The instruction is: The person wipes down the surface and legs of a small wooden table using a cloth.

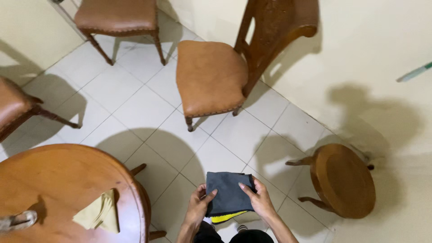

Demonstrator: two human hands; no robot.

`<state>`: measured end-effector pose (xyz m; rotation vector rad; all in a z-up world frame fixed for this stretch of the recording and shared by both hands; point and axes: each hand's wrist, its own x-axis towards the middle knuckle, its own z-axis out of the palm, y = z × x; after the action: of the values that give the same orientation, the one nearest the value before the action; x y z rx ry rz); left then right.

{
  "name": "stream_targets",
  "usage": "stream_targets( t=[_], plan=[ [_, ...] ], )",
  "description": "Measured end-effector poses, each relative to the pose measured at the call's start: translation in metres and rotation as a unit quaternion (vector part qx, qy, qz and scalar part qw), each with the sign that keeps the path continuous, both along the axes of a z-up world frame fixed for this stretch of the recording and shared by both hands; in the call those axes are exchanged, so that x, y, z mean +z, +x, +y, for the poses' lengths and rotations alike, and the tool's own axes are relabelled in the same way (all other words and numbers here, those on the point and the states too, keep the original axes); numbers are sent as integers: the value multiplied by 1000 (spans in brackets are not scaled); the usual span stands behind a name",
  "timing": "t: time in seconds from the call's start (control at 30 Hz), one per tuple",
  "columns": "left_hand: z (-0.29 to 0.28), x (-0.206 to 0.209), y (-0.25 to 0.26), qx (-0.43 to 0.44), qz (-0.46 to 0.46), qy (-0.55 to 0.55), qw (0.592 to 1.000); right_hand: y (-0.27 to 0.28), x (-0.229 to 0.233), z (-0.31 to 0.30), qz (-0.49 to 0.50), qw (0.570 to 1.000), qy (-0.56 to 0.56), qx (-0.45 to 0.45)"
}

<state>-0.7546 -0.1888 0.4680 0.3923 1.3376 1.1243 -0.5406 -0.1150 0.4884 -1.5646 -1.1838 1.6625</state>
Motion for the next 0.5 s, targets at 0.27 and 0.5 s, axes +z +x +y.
stream_targets(
  t=[0.27,0.5],
  plan=[
    [-45,-24,-54,79,23,-6,997,-64,-15,-6,41,998,-12,55],
    [-97,-77,-77,214,56,39,975,-111,-47,-8,31,988,16,149]
  ],
)
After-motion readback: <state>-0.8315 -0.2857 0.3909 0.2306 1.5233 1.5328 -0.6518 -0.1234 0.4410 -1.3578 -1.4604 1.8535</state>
